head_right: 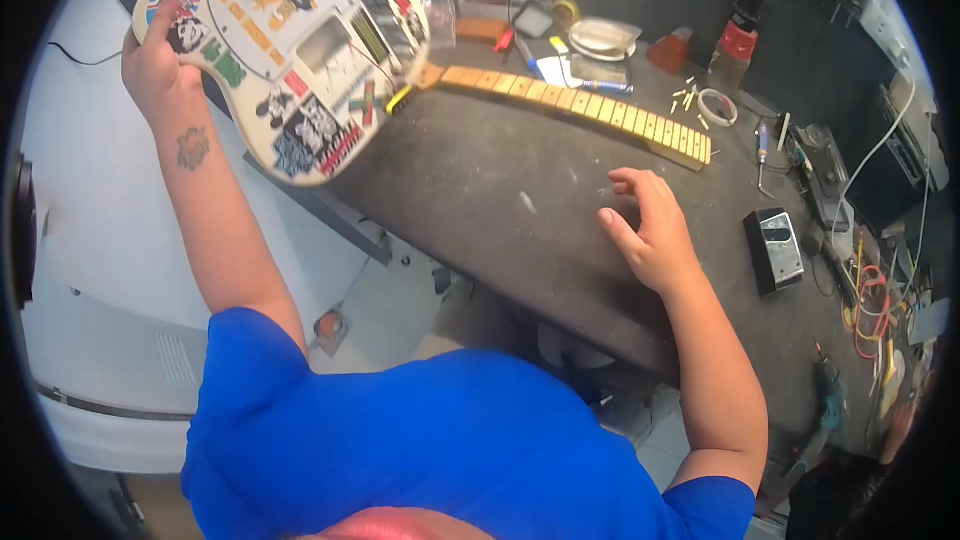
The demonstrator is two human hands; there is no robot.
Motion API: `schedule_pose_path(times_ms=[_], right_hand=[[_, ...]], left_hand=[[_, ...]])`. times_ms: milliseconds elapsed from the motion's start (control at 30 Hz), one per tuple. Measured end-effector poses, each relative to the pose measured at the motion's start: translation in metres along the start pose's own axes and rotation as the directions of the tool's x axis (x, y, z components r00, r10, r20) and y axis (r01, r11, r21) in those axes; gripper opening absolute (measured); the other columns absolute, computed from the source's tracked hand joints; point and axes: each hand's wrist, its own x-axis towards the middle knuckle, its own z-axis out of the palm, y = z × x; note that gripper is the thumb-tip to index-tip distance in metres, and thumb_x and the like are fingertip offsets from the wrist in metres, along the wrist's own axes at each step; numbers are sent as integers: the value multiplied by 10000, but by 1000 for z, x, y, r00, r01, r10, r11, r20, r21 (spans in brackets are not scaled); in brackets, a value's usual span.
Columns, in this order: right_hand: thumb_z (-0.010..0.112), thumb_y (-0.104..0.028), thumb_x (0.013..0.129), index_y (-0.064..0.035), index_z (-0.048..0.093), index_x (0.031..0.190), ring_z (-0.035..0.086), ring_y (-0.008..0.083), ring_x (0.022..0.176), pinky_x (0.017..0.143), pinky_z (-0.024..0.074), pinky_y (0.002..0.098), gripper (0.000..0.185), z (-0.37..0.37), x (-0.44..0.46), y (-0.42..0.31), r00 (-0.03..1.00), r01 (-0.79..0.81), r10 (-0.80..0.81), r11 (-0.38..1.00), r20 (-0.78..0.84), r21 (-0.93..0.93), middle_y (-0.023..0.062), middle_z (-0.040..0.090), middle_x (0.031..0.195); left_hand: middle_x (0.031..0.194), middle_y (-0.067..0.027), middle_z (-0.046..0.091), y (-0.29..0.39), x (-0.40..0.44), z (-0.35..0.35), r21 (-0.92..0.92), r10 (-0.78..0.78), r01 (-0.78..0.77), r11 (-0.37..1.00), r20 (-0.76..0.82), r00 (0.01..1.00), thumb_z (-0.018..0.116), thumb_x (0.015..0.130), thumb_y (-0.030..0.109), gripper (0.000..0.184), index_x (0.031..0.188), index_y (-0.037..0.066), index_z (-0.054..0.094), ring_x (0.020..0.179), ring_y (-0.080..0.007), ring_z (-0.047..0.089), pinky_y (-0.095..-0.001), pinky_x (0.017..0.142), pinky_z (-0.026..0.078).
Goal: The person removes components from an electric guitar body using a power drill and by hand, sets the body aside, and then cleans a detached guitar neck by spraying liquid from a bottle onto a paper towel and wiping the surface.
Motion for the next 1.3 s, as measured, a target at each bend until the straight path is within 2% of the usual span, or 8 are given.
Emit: schedule_pose_path(times_ms=[167,333,433,667,733,867,1000,1300], right_hand=[[775,-195,905,-52,646,1245,647,311,1094,937,526,415,391,7,11,-19,995,-49,55,997,89,-66,129,676,1128],[789,-181,895,-46,672,1195,649,300,1049,884,536,398,350,14,21,0,977,-172,181,982,109,-79,117,685,1074],[792,-174,892,-42,686,1161,645,292,1028,853,540,397,318,20,20,6,989,-89,104,987,108,-132,110,687,1051],[796,-158,879,-29,694,1100,639,296,1004,856,537,396,275,13,5,19,988,-73,88,990,128,-117,100,691,1035],[801,-153,870,-31,695,1091,640,303,998,861,535,400,274,11,0,21,989,-62,77,991,129,-115,108,691,1030],[807,-143,852,-36,696,1061,642,315,987,863,533,415,259,8,-9,29,995,13,-3,995,101,-99,115,692,1011],[810,-144,843,-40,696,1028,640,315,974,866,529,420,241,4,-16,30,996,28,-21,995,82,-94,106,696,991],[816,-129,793,-39,695,992,624,305,939,845,521,415,250,1,-15,20,996,19,-8,993,91,-118,92,690,967]], left_hand=[[1150,-252,736,-40,57,-34,12,-30,32,999,-95,995,831,827,-124,378,1164,-150,662,981,-337,773,-460,869,696],[1138,-256,739,-75,74,-47,0,-95,95,995,-114,989,823,830,-123,362,1152,-159,663,961,-340,780,-469,860,703],[1106,-248,747,-81,82,-59,11,-24,25,1000,-88,996,841,823,-99,333,1108,-147,676,929,-321,786,-449,835,705],[1109,-236,748,-104,97,-73,69,100,-93,993,-100,990,849,830,-91,361,1144,-146,679,934,-322,782,-434,841,698],[1077,-234,753,-108,96,-78,36,92,-89,995,-115,989,876,792,-94,391,1127,-143,680,897,-286,777,-404,814,674],[1037,-152,781,-124,109,-88,86,71,-62,994,-103,992,863,836,-30,294,1096,-87,738,847,-230,768,-350,765,636],[1044,-184,775,-128,109,-85,1,51,-52,999,-130,990,880,817,-39,348,1116,-100,712,863,-258,777,-368,792,656],[1026,-179,775,-146,124,-102,50,-4,11,999,-143,990,890,833,-5,357,1121,-101,703,846,-246,778,-360,756,652]])
